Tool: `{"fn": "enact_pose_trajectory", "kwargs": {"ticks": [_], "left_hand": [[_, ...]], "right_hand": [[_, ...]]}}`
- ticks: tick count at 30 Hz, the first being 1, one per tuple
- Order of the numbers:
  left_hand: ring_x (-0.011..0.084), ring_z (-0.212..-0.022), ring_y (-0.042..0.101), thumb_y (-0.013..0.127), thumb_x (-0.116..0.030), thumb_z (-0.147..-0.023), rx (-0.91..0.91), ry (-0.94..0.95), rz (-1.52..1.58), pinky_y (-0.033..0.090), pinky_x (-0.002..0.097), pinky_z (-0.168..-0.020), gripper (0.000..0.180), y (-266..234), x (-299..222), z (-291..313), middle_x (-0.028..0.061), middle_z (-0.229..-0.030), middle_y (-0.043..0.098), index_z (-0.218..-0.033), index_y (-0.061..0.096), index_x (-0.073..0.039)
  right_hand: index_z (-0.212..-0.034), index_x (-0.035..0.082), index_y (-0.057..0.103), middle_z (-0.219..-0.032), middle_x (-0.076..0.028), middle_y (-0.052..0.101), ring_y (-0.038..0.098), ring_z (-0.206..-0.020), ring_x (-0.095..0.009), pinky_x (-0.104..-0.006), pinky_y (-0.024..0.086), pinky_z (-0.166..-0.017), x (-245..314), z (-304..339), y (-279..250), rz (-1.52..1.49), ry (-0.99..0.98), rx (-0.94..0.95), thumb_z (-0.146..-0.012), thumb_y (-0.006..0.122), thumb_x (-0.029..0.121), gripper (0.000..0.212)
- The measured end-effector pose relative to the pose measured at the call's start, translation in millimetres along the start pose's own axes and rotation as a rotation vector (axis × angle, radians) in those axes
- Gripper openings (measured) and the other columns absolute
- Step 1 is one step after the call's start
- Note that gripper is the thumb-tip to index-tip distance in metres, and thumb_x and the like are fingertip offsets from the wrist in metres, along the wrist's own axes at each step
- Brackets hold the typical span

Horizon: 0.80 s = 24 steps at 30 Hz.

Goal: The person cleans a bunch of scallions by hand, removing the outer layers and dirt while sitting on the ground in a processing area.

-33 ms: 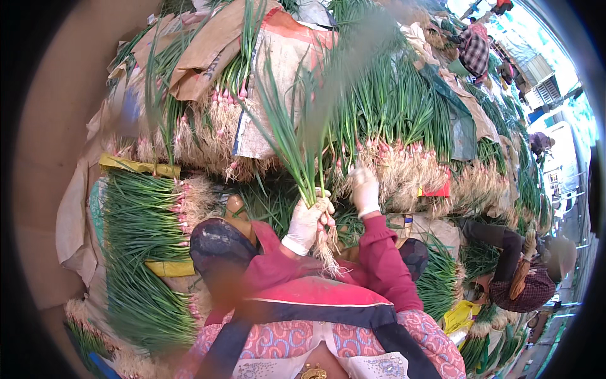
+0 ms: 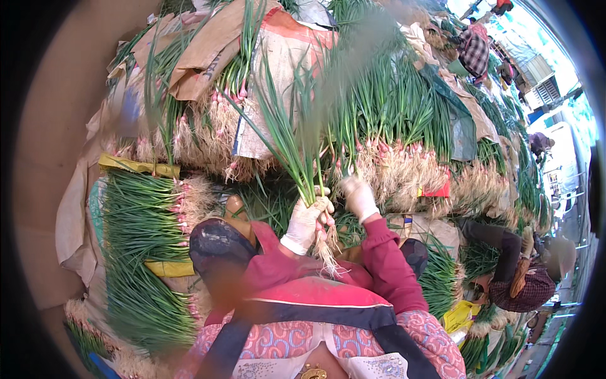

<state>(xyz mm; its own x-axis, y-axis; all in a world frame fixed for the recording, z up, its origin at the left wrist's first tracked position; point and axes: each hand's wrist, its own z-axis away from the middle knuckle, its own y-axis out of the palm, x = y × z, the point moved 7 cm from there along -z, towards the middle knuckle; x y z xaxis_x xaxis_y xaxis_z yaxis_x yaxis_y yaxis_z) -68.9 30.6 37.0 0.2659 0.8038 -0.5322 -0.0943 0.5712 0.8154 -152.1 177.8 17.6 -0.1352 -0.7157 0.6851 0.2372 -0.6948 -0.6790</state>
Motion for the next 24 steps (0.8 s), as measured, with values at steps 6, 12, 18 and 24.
{"fn": "enact_pose_trajectory", "kwargs": {"ticks": [6, 12, 18, 24], "left_hand": [[0.0091, -0.056, 0.052, 0.052, -0.011, -0.089, 0.011, -0.13, 0.17, 0.044, 0.0211, -0.047, 0.033, -7.1, 19.0, -9.5, 0.01, -0.091, 0.059, -0.121, 0.044, -0.007], [0.0075, -0.054, 0.046, 0.052, -0.008, -0.088, 0.071, -0.184, 0.154, 0.039, 0.0212, -0.05, 0.035, -3.7, 22.7, -16.0, 0.0071, -0.092, 0.058, -0.123, 0.044, -0.005], [0.0072, -0.054, 0.047, 0.053, -0.007, -0.088, 0.036, -0.162, 0.086, 0.042, 0.0204, -0.048, 0.034, -9.1, 13.7, -14.9, 0.0067, -0.092, 0.058, -0.121, 0.046, -0.004], [0.0082, -0.056, 0.053, 0.055, -0.008, -0.085, 0.046, -0.131, 0.023, 0.046, 0.0206, -0.048, 0.027, -14.0, 15.4, -17.4, 0.008, -0.098, 0.06, -0.112, 0.049, -0.005]], "right_hand": [[-0.107, 0.003, 0.061, -0.102, -0.016, 0.063, 0.063, -0.086, -0.028, -0.0332, 0.048, -0.08, 58.0, -18.9, -46.3, 0.068, -0.096, -0.057, -0.087, 0.054, 0.035, 0.038], [-0.111, 0.007, 0.059, -0.1, -0.015, 0.064, 0.062, -0.092, -0.028, -0.0355, 0.047, -0.084, 31.0, -101.9, -58.8, 0.477, -0.006, -0.267, -0.081, 0.058, 0.025, 0.035], [-0.106, 0.006, 0.063, -0.089, -0.016, 0.065, 0.064, -0.081, -0.027, -0.0335, 0.048, -0.077, 50.4, -84.4, -88.2, 0.09, -0.137, -0.348, -0.084, 0.052, 0.026, 0.031], [-0.081, 0.003, 0.064, -0.065, -0.012, 0.061, 0.058, -0.057, -0.02, -0.0342, 0.047, -0.058, 40.5, -10.4, -87.4, 0.292, -0.048, -0.331, -0.089, 0.048, 0.03, 0.032]]}}
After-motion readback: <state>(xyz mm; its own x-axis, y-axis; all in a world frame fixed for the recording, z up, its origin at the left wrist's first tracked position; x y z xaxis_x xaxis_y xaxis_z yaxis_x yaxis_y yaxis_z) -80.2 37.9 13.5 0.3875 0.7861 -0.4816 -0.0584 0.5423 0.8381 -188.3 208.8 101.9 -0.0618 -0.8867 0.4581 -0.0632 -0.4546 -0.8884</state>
